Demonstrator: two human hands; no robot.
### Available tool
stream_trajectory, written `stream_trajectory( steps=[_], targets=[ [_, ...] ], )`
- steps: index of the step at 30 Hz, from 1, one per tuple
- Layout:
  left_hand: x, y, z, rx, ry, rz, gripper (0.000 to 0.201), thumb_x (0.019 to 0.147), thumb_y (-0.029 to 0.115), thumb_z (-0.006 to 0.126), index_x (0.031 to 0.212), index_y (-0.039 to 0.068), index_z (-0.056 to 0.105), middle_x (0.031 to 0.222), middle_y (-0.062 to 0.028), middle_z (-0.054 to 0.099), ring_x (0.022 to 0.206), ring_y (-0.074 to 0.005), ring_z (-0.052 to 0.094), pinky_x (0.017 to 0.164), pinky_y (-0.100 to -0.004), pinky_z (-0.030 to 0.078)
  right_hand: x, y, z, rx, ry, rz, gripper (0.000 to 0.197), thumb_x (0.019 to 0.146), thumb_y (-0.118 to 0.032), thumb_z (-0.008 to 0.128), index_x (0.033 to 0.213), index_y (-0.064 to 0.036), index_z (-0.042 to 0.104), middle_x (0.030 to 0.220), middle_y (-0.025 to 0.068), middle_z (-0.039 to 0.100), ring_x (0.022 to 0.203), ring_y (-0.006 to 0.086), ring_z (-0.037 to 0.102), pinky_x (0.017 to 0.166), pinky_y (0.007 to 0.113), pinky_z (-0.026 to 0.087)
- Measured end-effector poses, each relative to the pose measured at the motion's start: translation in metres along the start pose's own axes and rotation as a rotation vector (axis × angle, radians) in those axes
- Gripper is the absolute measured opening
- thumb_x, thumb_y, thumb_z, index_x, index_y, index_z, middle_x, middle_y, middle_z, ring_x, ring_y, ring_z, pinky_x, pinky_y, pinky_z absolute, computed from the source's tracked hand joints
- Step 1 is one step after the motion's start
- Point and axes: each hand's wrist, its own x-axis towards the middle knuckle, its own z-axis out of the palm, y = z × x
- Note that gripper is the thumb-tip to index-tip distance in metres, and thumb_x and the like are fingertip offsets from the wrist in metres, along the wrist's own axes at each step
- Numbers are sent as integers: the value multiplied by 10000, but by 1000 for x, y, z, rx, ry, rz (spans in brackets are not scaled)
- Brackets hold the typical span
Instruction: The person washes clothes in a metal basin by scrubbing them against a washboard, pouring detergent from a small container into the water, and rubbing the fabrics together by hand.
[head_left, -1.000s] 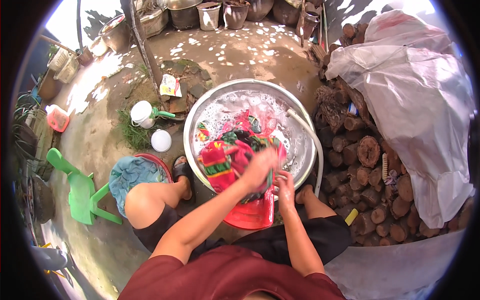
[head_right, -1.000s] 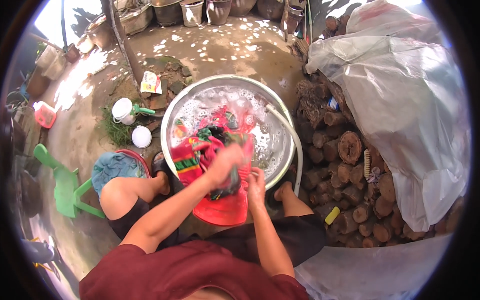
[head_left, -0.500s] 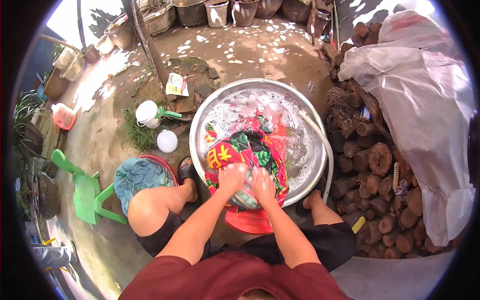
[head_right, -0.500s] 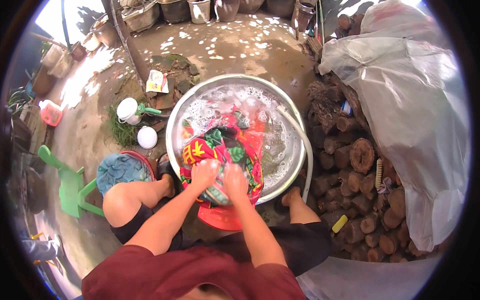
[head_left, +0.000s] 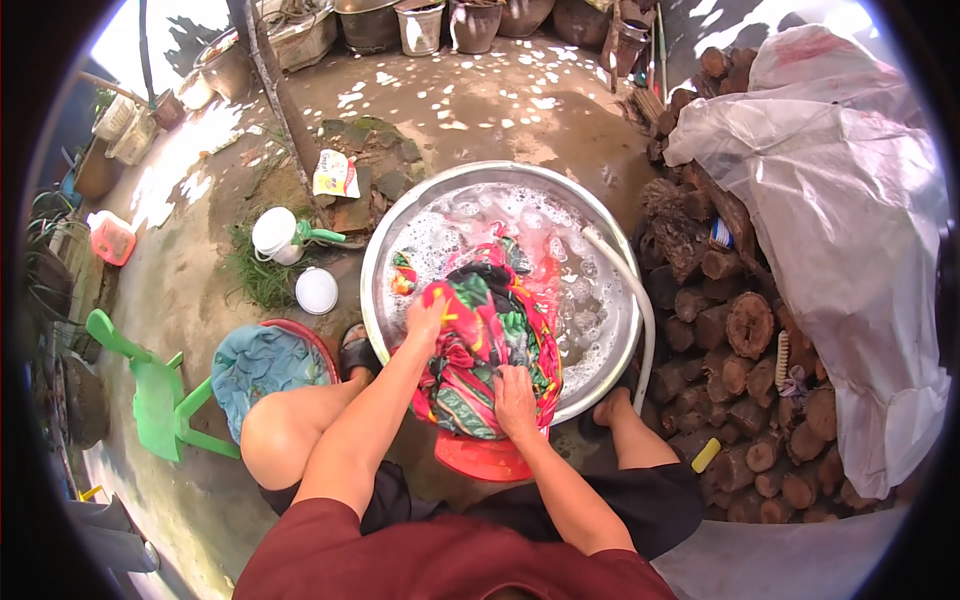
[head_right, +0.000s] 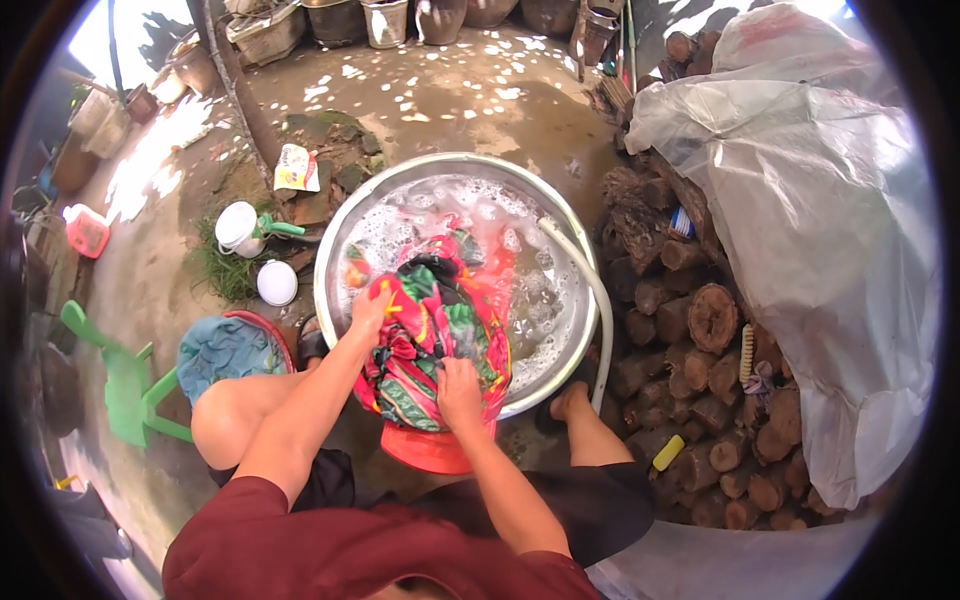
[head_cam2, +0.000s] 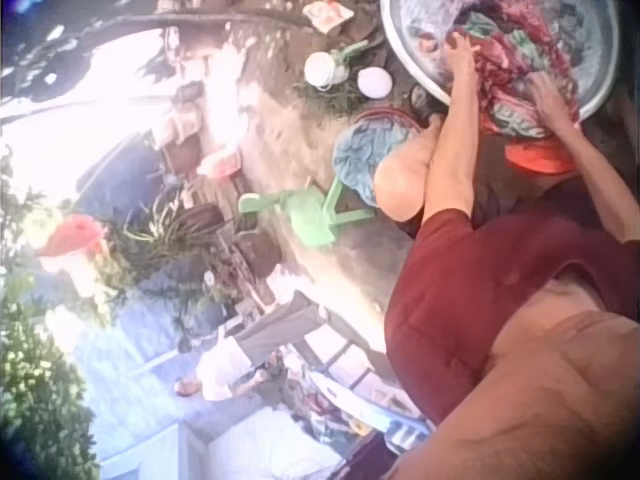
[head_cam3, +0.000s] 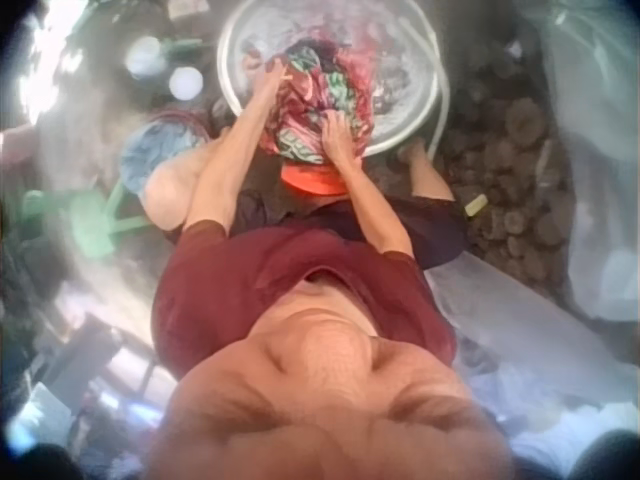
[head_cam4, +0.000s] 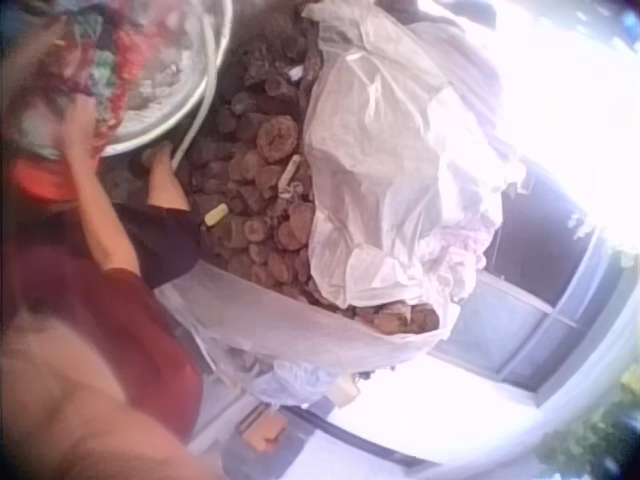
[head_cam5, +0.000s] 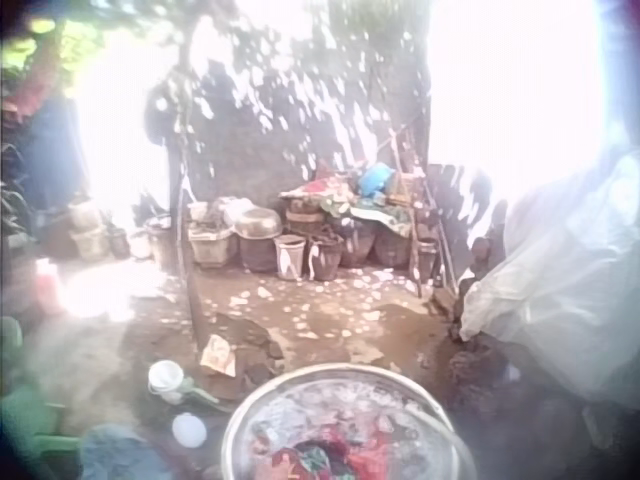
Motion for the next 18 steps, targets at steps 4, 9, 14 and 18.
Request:
stream_trajectory(
  steps=[4, 9, 14, 18],
  targets=[
    [-76, 82, 45, 354, -324, 414, 269, 885, 275, 574, 886, 7, 590, 753, -166, 620, 710, -277, 619, 638, -402, 467, 6, 16, -3, 177, -82, 160, 173, 864, -137, 567, 1006, -39, 553, 922, 130, 549, 890, 294, 558, 804, 371, 441],
    [-199, 88, 39, 766, -583, 738, 228, 816, 300, 642, 817, 75, 605, 724, -110, 547, 672, -306, 557, 623, -440, 429, 48, -2, -62, 1064, 244, 727, 331, 899, -240, 576, 1179, -73, 519, 1081, 35, 543, 958, 141, 527, 825, 288, 436],
    [-165, 53, 33, 893, -22, 959, 215, 808, 275, 593, 912, 87, 606, 964, -99, 555, 981, -291, 509, 855, -485, 343, 38, -5, -21, 217, 1, -22, 338, 909, -165, 501, 1232, -66, 499, 1182, 183, 514, 1115, 352, 491, 962, 428, 385],
    [-107, 4, 26, 1139, -106, 949, 235, 833, 285, 558, 933, 77, 601, 979, -127, 565, 981, -322, 533, 857, -503, 376, 51, -3, 0, -74, -78, 4, 272, 914, -186, 470, 1139, -43, 527, 1040, 198, 533, 987, 390, 498, 862, 456, 415]
  ],
)
